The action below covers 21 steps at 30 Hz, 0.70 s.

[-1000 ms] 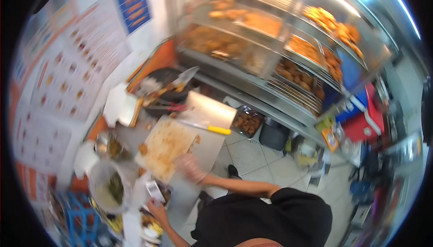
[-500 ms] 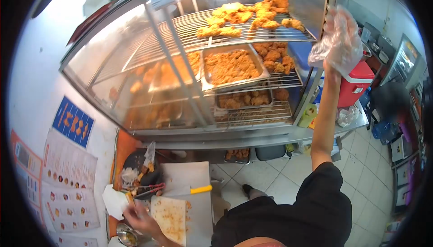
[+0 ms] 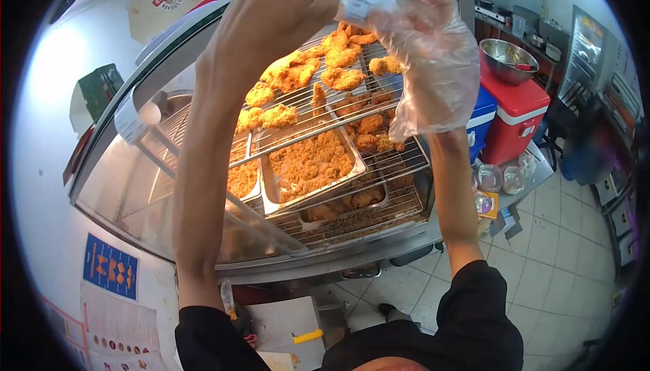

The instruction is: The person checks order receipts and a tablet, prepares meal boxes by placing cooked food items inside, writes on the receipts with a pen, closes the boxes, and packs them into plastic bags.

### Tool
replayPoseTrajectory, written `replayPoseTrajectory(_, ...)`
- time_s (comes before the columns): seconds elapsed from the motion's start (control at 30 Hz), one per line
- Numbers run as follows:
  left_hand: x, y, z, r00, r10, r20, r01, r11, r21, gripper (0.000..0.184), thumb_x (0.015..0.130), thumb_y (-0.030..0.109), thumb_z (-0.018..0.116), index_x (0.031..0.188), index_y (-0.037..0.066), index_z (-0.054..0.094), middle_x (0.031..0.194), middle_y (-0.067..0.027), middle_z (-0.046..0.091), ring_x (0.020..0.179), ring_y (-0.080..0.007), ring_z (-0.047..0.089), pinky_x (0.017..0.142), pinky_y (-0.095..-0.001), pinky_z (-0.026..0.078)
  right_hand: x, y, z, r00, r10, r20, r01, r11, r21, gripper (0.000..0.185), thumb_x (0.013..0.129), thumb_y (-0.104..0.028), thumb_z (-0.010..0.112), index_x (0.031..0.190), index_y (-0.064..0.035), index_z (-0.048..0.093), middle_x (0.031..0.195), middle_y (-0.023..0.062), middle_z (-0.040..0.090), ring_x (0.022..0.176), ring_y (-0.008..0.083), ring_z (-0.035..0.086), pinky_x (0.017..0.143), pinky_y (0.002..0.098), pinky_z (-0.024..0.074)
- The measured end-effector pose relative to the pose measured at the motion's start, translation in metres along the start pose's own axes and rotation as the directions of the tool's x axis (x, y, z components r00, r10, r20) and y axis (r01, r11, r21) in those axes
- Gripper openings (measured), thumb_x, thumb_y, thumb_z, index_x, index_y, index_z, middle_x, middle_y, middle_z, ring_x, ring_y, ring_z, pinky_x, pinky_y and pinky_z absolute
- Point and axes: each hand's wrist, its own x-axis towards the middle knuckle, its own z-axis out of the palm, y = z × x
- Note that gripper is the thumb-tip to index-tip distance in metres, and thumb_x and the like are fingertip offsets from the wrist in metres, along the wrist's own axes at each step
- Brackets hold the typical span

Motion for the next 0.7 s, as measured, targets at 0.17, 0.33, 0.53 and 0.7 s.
replayPoseTrajectory(0.17,-0.006,0.005,-0.004,0.999,-0.043,0.017,0.044,0.999,-0.002,0.028,0.088,0.0,0.05,0.109,-0.001,0.069,0.099,-0.0129,0.06,0.099,-0.0248,0.052,0.09,-0.0392,0.042,-0.018,-0.016,-0.007,0.963,0.218,0.159,-0.23,0.972,0.057,0.021,0.079,-0.009,0.071,0.099,-0.0033,0.064,0.09,0.0108,0.066,0.077,0.0195,0.061,0.072,0.033,0.0502)
replayPoseTrajectory(0.33,-0.008,0.005,-0.014,0.999,-0.023,0.042,0.02,0.998,0.052,0.026,0.087,0.001,0.051,0.105,-0.003,0.069,0.093,-0.0131,0.06,0.094,-0.0247,0.054,0.085,-0.0347,0.042,-0.031,-0.026,-0.017,0.857,0.432,0.281,-0.466,0.882,0.064,0.023,0.083,-0.006,0.073,0.103,-0.0011,0.062,0.089,0.0045,0.064,0.084,0.0119,0.06,0.078,0.0255,0.0485)
replayPoseTrajectory(0.53,-0.018,0.027,-0.045,0.975,-0.197,0.105,0.188,0.978,0.09,0.027,0.084,-0.002,0.05,0.102,-0.004,0.07,0.086,-0.0124,0.06,0.085,-0.023,0.053,0.079,-0.0339,0.042,-0.043,-0.019,-0.024,0.799,0.412,0.439,-0.506,0.854,0.121,0.026,0.081,-0.007,0.074,0.103,-0.0005,0.061,0.09,0.0054,0.065,0.084,0.0124,0.061,0.078,0.0263,0.0489)
replayPoseTrajectory(0.7,-0.044,0.009,-0.062,0.966,-0.231,0.119,0.19,0.94,0.284,0.029,0.081,-0.003,0.049,0.098,-0.002,0.072,0.082,-0.0107,0.059,0.081,-0.0221,0.052,0.074,-0.0333,0.04,-0.054,-0.012,-0.014,0.772,0.431,0.467,-0.529,0.843,0.097,0.031,0.08,-0.009,0.075,0.106,-0.0002,0.06,0.092,0.0066,0.065,0.085,0.0136,0.061,0.078,0.0274,0.0492)
